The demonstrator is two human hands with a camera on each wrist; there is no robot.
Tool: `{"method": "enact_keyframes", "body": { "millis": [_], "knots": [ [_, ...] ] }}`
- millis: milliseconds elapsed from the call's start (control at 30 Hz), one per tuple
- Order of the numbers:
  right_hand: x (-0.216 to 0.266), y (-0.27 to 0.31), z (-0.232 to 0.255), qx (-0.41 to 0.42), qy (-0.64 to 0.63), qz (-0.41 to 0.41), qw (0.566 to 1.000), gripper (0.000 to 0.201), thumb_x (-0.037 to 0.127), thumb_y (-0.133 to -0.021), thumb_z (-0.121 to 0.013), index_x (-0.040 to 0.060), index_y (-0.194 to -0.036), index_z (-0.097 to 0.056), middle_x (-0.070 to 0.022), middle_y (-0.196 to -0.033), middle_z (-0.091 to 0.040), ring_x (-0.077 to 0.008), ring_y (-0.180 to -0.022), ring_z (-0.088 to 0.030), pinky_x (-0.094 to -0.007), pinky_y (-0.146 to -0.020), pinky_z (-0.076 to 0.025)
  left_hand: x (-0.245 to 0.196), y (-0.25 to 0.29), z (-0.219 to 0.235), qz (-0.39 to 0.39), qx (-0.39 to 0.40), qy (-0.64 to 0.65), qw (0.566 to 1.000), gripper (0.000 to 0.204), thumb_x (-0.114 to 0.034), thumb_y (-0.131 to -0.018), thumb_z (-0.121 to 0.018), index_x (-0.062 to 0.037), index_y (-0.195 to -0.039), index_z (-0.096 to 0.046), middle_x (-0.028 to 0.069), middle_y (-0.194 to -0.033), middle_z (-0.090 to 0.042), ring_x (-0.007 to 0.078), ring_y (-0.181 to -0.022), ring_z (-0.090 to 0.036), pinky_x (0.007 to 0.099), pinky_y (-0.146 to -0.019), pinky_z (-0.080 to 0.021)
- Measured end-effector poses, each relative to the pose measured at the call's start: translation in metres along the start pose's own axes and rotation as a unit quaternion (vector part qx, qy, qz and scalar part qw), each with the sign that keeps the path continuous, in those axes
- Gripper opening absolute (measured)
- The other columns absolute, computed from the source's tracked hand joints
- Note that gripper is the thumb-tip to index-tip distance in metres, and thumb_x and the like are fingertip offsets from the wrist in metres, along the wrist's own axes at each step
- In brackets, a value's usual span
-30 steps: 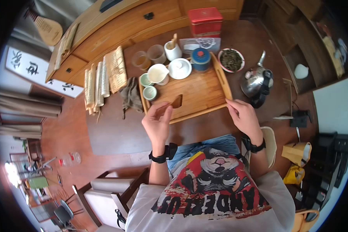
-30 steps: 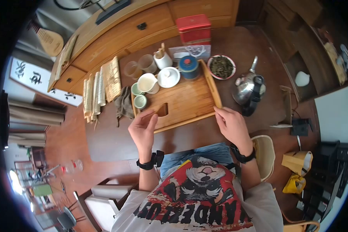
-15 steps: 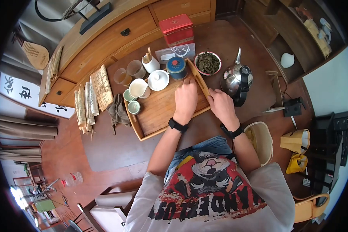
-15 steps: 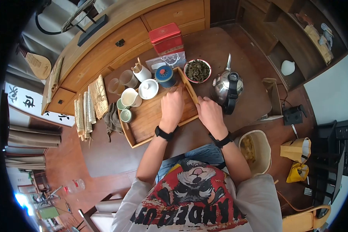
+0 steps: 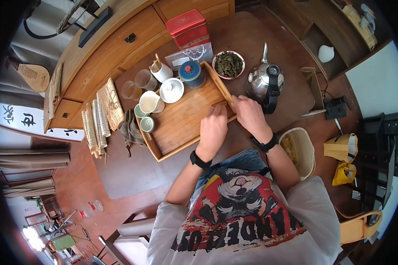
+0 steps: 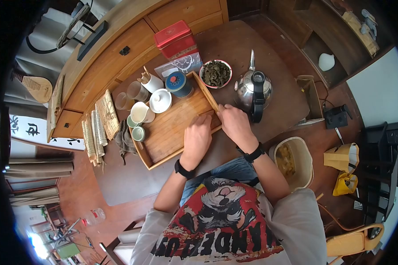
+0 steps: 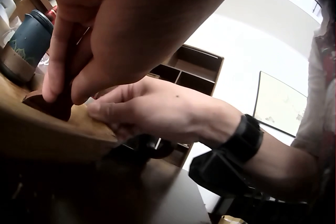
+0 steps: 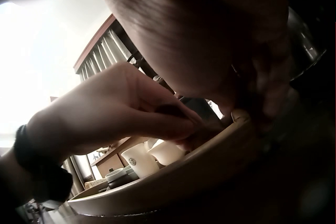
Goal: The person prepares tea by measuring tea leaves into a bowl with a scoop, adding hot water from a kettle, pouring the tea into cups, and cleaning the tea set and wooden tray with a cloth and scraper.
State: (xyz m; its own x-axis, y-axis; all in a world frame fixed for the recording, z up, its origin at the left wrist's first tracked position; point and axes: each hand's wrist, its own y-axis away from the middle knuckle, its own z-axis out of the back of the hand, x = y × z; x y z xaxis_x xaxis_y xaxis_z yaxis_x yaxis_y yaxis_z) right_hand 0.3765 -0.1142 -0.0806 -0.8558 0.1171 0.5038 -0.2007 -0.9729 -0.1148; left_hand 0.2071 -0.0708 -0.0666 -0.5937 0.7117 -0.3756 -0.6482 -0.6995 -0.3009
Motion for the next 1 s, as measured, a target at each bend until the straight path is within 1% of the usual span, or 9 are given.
{"method": "enact_keyframes", "body": {
  "millis": [300,367,433,500,633,700,800,900,1000],
  "knots": [
    [-0.003,-0.002,0.003,0.014,0.001,0.011,1.000,0.019,0.020,-0.109,-0.065,0.0016,-0.110,-0.069,-0.0183,-0.095,-0.072,-0.0430,-0.087,-0.075,-0.0538,-0.076,-0.062,-0.007,0.025,0.016,-0.021,0.032,0.073,0.997,0.021,0.002,-0.090,-0.073,0.0020,-0.110,-0.076,0.0178,-0.112,-0.077,0.0386,-0.101,-0.073,0.0473,-0.085,-0.062],
    [-0.002,-0.002,0.005,0.019,-0.005,0.007,1.000,0.020,0.021,-0.109,-0.065,0.0018,-0.111,-0.070,-0.0184,-0.096,-0.072,-0.0434,-0.087,-0.075,-0.0540,-0.076,-0.062,0.005,0.023,0.026,-0.001,-0.020,0.184,0.983,0.017,0.000,-0.093,-0.076,0.0022,-0.110,-0.079,0.0194,-0.111,-0.079,0.0405,-0.102,-0.075,0.0449,-0.087,-0.062],
    [-0.002,-0.002,0.006,0.021,-0.012,0.003,1.000,0.020,0.021,-0.109,-0.065,0.0019,-0.112,-0.070,-0.0184,-0.096,-0.073,-0.0437,-0.087,-0.075,-0.0542,-0.076,-0.061,0.014,0.028,0.037,0.029,-0.029,0.192,0.981,0.016,-0.003,-0.096,-0.076,0.0024,-0.112,-0.079,0.0193,-0.111,-0.081,0.0395,-0.103,-0.077,0.0446,-0.089,-0.062],
    [-0.003,0.000,0.006,0.008,-0.028,0.000,1.000,0.020,0.021,-0.109,-0.065,0.0030,-0.115,-0.071,-0.0184,-0.097,-0.073,-0.0444,-0.087,-0.075,-0.0548,-0.076,-0.061,0.025,0.040,0.051,0.125,-0.068,0.209,0.967,0.017,-0.003,-0.097,-0.077,0.0032,-0.113,-0.080,0.0184,-0.107,-0.081,0.0364,-0.098,-0.079,0.0407,-0.088,-0.062],
    [-0.001,0.000,0.006,0.014,-0.033,-0.008,0.999,0.020,0.021,-0.109,-0.065,0.0037,-0.116,-0.071,-0.0183,-0.097,-0.072,-0.0448,-0.088,-0.075,-0.0555,-0.076,-0.061,0.067,0.080,0.070,0.322,-0.118,0.242,0.908,0.021,-0.003,-0.099,-0.079,0.0036,-0.119,-0.079,0.0150,-0.102,-0.082,0.0185,-0.090,-0.079,0.0329,-0.082,-0.061],
    [-0.001,-0.001,0.007,0.019,-0.038,-0.010,0.999,0.019,0.021,-0.109,-0.064,0.0039,-0.116,-0.071,-0.0184,-0.097,-0.072,-0.0449,-0.088,-0.074,-0.0565,-0.076,-0.061,0.082,0.101,0.086,0.363,-0.154,0.252,0.884,0.027,0.001,-0.102,-0.076,0.0047,-0.129,-0.075,0.0084,-0.101,-0.081,0.0134,-0.090,-0.075,0.0285,-0.080,-0.060],
    [-0.003,-0.002,0.008,0.022,-0.044,-0.002,0.999,0.018,0.020,-0.109,-0.064,0.0043,-0.116,-0.071,-0.0185,-0.096,-0.071,-0.0457,-0.088,-0.074,-0.0576,-0.076,-0.060,0.116,0.144,0.096,0.360,-0.190,0.261,0.875,0.025,0.001,-0.103,-0.076,0.0051,-0.127,-0.076,0.0078,-0.099,-0.081,0.0125,-0.089,-0.075,0.0285,-0.078,-0.061],
    [-0.003,-0.003,0.009,0.027,-0.048,0.006,0.998,0.019,0.020,-0.109,-0.064,0.0045,-0.116,-0.071,-0.0188,-0.095,-0.070,-0.0463,-0.089,-0.073,-0.0578,-0.076,-0.059,0.124,0.167,0.110,0.404,-0.179,0.257,0.859,0.021,0.000,-0.103,-0.076,0.0066,-0.123,-0.078,0.0093,-0.094,-0.082,0.0126,-0.084,-0.077,0.0283,-0.075,-0.061],
    [-0.005,-0.003,0.008,0.021,-0.062,0.007,0.998,0.018,0.020,-0.109,-0.064,0.0036,-0.115,-0.071,-0.0192,-0.095,-0.070,-0.0461,-0.090,-0.072,-0.0574,-0.078,-0.059,0.122,0.169,0.115,0.428,-0.109,0.188,0.877,0.018,-0.003,-0.103,-0.077,0.0082,-0.117,-0.080,0.0116,-0.090,-0.083,0.0136,-0.078,-0.079,0.0274,-0.072,-0.061]
  ]
}}
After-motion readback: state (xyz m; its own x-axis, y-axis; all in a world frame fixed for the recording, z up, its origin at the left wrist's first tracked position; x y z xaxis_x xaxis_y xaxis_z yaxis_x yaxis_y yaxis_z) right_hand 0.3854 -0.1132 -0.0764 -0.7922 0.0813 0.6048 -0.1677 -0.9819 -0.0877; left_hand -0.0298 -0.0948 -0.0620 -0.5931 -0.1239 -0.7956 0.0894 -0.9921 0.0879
